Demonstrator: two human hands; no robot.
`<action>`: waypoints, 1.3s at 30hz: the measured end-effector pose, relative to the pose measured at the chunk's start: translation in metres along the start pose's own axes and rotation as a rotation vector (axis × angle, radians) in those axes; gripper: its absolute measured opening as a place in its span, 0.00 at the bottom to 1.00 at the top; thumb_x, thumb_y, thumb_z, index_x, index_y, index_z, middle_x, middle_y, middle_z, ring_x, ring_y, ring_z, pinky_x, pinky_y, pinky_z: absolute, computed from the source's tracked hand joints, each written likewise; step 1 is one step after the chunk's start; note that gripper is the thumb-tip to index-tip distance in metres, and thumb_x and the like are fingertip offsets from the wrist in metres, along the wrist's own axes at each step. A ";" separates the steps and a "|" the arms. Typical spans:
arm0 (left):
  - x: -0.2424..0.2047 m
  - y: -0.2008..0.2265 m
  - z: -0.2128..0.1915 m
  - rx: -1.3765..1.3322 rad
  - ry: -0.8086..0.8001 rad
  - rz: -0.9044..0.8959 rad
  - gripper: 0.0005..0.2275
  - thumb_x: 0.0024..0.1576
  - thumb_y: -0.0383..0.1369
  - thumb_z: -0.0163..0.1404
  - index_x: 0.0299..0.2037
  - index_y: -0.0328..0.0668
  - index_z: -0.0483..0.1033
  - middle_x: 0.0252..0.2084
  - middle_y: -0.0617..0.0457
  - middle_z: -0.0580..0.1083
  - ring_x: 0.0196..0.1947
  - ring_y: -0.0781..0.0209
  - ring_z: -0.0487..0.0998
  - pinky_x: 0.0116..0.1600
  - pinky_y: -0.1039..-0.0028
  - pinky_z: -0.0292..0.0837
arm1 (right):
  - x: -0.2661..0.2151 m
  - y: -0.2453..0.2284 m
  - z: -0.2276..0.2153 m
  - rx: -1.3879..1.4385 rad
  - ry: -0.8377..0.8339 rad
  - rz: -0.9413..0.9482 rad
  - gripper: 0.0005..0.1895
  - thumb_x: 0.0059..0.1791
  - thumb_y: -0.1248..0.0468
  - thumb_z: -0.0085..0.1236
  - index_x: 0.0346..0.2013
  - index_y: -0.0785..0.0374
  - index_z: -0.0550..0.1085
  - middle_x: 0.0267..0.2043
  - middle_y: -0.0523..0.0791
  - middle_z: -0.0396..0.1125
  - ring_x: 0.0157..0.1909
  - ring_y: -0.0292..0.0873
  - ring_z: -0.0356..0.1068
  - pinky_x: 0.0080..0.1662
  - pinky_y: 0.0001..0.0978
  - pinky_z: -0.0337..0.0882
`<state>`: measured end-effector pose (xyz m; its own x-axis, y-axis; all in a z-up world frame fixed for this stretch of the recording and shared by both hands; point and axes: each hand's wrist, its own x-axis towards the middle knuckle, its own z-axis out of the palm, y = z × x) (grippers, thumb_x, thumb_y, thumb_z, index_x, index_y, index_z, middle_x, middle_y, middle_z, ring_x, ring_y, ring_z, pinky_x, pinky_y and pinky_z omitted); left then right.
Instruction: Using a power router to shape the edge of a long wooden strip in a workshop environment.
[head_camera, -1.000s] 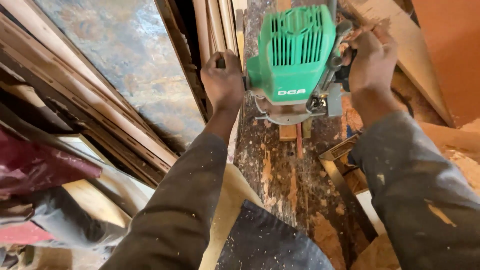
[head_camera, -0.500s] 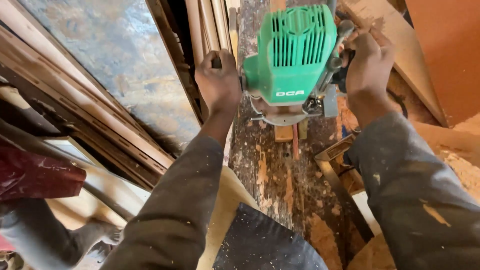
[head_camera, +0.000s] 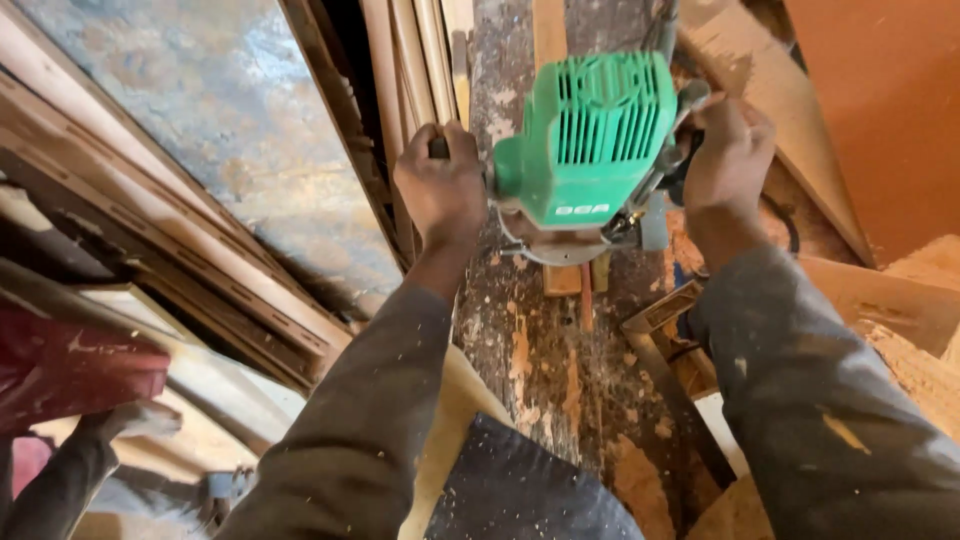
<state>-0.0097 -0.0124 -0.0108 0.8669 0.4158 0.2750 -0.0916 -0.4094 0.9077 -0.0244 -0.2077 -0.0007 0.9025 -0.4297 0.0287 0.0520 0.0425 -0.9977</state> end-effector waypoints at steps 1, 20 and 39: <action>0.004 -0.001 0.003 -0.006 0.024 -0.018 0.12 0.50 0.34 0.38 0.15 0.45 0.63 0.11 0.60 0.60 0.09 0.72 0.51 0.12 0.78 0.45 | 0.006 0.004 0.003 0.064 -0.020 -0.133 0.13 0.38 0.64 0.36 0.09 0.52 0.49 0.13 0.37 0.40 0.18 0.33 0.36 0.24 0.28 0.39; 0.011 0.004 0.000 0.010 0.045 -0.033 0.12 0.49 0.30 0.39 0.13 0.45 0.61 0.10 0.59 0.60 0.09 0.71 0.52 0.14 0.77 0.47 | 0.008 -0.009 0.002 -0.072 -0.049 0.027 0.10 0.36 0.63 0.33 0.11 0.58 0.62 0.13 0.41 0.54 0.17 0.33 0.50 0.23 0.26 0.49; -0.001 -0.007 0.000 0.040 0.079 0.095 0.12 0.51 0.29 0.37 0.14 0.45 0.58 0.08 0.60 0.56 0.07 0.72 0.49 0.12 0.79 0.42 | 0.008 0.019 -0.001 -0.033 0.033 -0.062 0.11 0.40 0.59 0.34 0.15 0.56 0.60 0.15 0.40 0.53 0.18 0.33 0.51 0.25 0.27 0.54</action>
<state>-0.0098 -0.0102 -0.0177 0.8138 0.4353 0.3850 -0.1508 -0.4816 0.8633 -0.0165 -0.2113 -0.0192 0.8836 -0.4597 0.0888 0.0926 -0.0143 -0.9956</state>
